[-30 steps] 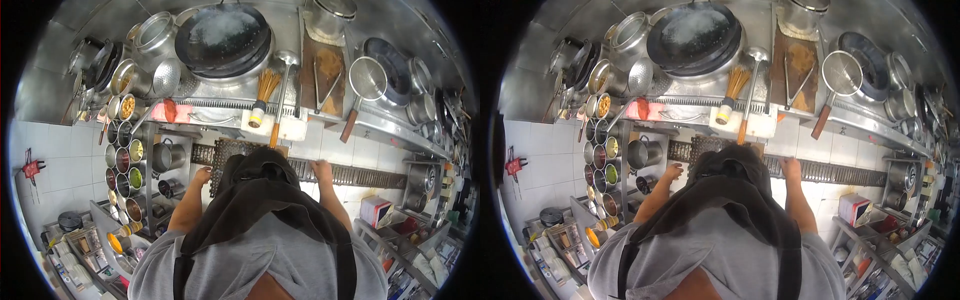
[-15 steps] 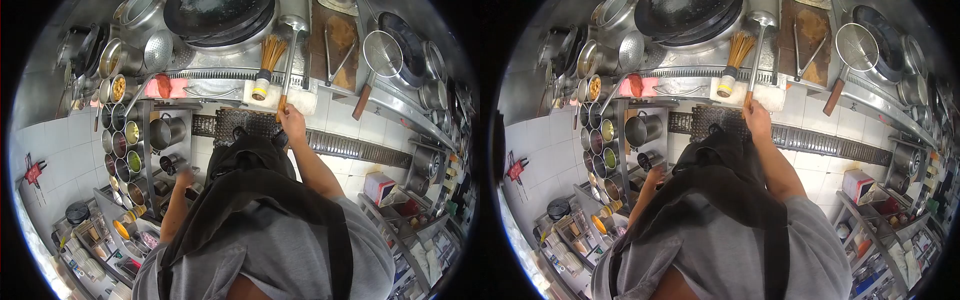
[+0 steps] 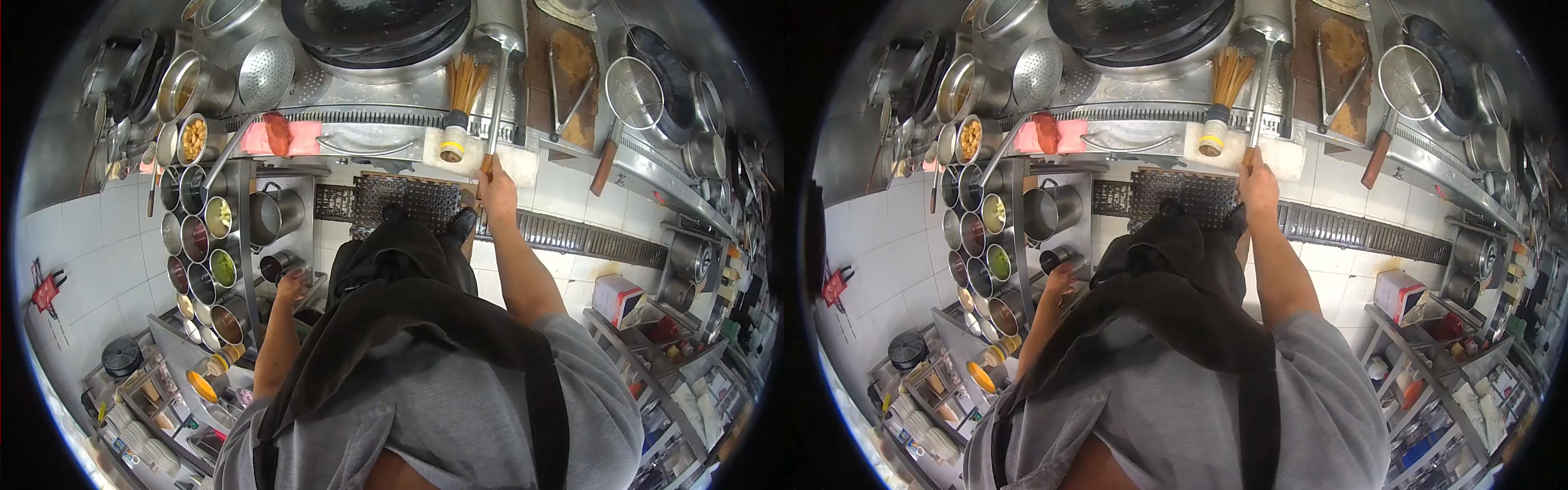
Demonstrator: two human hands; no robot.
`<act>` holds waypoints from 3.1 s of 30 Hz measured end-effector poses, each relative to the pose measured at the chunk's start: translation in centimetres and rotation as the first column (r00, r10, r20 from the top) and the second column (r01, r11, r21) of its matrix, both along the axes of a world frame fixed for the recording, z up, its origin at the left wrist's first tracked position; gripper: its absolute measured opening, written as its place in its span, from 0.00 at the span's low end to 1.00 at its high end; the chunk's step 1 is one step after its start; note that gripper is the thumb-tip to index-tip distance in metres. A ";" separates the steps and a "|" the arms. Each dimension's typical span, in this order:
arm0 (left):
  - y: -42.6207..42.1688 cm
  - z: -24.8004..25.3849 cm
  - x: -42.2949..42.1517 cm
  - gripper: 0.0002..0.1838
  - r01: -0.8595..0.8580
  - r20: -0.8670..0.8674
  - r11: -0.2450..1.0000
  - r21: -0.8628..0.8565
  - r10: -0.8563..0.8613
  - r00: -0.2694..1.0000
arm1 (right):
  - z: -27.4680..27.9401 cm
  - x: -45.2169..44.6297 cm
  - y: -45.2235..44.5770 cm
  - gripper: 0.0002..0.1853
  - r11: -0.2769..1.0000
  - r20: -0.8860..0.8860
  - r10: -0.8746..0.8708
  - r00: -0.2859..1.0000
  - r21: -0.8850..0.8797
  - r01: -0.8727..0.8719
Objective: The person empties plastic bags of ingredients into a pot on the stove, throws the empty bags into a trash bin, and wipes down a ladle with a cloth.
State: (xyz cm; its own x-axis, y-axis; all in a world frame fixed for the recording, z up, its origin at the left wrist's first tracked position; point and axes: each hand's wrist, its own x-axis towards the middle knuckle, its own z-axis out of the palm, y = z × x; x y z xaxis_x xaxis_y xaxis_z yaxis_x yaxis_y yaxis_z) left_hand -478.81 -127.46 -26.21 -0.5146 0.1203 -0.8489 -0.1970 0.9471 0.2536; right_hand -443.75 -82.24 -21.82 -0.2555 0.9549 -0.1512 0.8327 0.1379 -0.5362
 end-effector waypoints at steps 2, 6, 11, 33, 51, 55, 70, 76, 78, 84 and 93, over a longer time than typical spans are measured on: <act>-0.5 -0.3 -0.7 0.21 -0.001 -0.007 1.000 -0.015 0.001 1.000 | 0.3 0.1 -0.9 0.29 0.999 0.014 -0.005 1.000 -0.050 0.005; -3.0 -3.2 -2.6 0.20 -0.021 0.107 0.998 0.052 0.015 0.994 | 1.4 0.0 -3.0 0.30 0.999 -0.053 -0.011 0.999 -0.033 0.009; -1.7 -3.9 -1.5 0.24 0.378 -0.268 0.926 -0.009 -0.367 0.891 | 0.2 0.2 -3.3 0.28 0.983 -0.266 -0.083 0.960 -0.182 0.034; 18.1 1.0 6.6 0.25 0.269 -0.538 0.825 0.497 0.050 0.841 | -0.8 6.7 11.8 0.09 0.851 -0.241 -0.200 0.950 -0.524 0.046; -1.4 -4.1 25.8 0.20 -0.296 -0.322 0.935 0.196 0.346 0.881 | 13.9 -2.2 3.7 0.15 0.921 -0.559 0.326 0.763 0.006 -0.389; -0.1 -4.2 23.8 0.26 -0.297 -0.099 0.898 0.326 0.345 0.933 | 14.5 -1.1 -0.7 0.06 0.960 -0.542 0.192 0.818 -0.068 -0.271; 36.7 25.4 32.5 0.20 0.231 -0.001 0.264 0.936 -0.656 0.755 | 15.8 27.1 -14.9 0.11 0.999 -0.361 -0.038 0.932 0.019 0.048; 42.8 24.0 56.3 0.18 -0.147 0.306 0.270 0.951 -0.784 0.540 | 14.2 42.4 -15.9 0.11 0.954 -0.409 -0.236 0.881 0.073 0.290; 43.5 24.9 63.1 0.18 -0.160 0.298 0.253 0.954 -0.852 0.430 | 14.1 47.3 -16.8 0.11 0.920 -0.441 -0.276 0.854 0.136 0.367; 46.5 28.7 80.7 0.16 -0.294 0.382 0.322 0.900 -0.907 0.175 | 16.1 57.4 -17.1 0.12 0.791 -0.489 -0.415 0.768 0.223 0.569; 49.2 34.6 94.8 0.19 -0.295 0.322 0.201 0.934 -0.831 0.454 | 19.3 65.9 -14.4 0.30 0.625 -0.545 -0.481 0.687 0.337 0.704</act>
